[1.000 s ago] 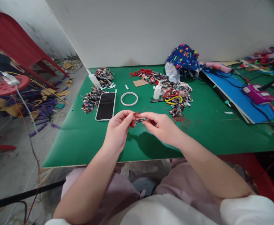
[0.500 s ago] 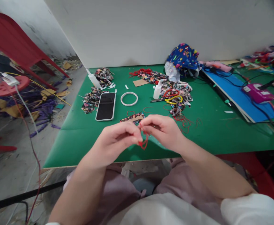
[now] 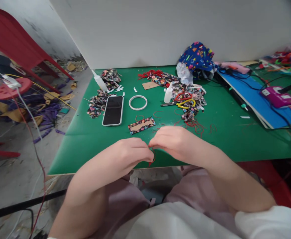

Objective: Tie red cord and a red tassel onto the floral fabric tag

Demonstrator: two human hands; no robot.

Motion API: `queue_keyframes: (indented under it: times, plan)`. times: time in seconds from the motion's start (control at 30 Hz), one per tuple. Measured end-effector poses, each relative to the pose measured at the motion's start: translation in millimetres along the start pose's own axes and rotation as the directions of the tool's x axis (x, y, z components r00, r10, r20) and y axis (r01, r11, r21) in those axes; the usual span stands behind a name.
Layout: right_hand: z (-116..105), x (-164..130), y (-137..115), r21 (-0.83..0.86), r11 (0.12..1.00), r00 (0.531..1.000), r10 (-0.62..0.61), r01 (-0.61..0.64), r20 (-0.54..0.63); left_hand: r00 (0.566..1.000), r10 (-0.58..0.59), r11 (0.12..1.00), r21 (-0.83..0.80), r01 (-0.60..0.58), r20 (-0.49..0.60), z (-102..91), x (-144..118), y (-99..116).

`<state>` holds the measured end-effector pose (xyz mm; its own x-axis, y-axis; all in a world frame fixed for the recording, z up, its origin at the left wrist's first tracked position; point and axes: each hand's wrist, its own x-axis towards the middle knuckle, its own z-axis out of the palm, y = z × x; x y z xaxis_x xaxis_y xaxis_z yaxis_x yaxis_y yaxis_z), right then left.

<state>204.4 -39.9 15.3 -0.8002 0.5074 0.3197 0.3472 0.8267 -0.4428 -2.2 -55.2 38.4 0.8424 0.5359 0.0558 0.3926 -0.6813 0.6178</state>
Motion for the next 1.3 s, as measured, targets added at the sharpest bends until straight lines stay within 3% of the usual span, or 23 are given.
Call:
queue_keyframes:
  times: [0.2, 0.4, 0.5, 0.63, 0.83, 0.97, 1.17, 1.3]
  plan:
    - [0.9, 2.3, -4.7, -0.300, 0.954, 0.978, 0.085, -0.025, 0.190, 0.997, -0.051, 0.996, 0.073, 0.047, 0.052, 7.9, 3.4, -10.3]
    - [3.8, 10.9, -4.9, -0.371, 0.927, 0.961, 0.155, -0.060, 0.230, 0.995, -0.087, 0.988, 0.135, 0.079, 0.054, 15.5, 4.5, -22.7]
    - [6.7, 9.7, 0.4, -0.341, 0.934, 0.960, 0.182, -0.102, 0.213, 0.996, -0.094, 0.985, 0.144, 0.093, 0.001, 15.6, 5.5, -26.9]
    - [8.5, 4.5, 8.0, -0.245, 0.948, 0.964, 0.237, -0.202, 0.121, 0.980, -0.132, 0.975, 0.157, 0.156, -0.151, 13.6, 7.1, -29.6]
    - [2.7, 4.0, 8.0, -0.124, 0.925, 0.926, 0.371, -0.360, 0.073, 0.937, -0.159, 0.970, 0.130, 0.208, -0.311, 14.5, 7.9, -33.0]
    - [-4.3, 6.6, 4.3, -0.039, 0.906, 0.903, 0.424, -0.422, 0.076, 0.928, -0.171, 0.963, 0.141, 0.228, -0.331, 15.8, 10.3, -33.5]
    - [-6.6, 6.7, 5.8, 0.023, 0.904, 0.904, 0.427, -0.427, 0.010, 0.952, -0.163, 0.975, 0.105, 0.195, -0.261, 20.5, 14.9, -31.9]
    - [-6.4, 6.4, 7.9, 0.026, 0.899, 0.899, 0.437, -0.437, 0.003, 0.930, -0.210, 0.965, 0.088, 0.247, -0.303, 22.3, 16.1, -34.6]
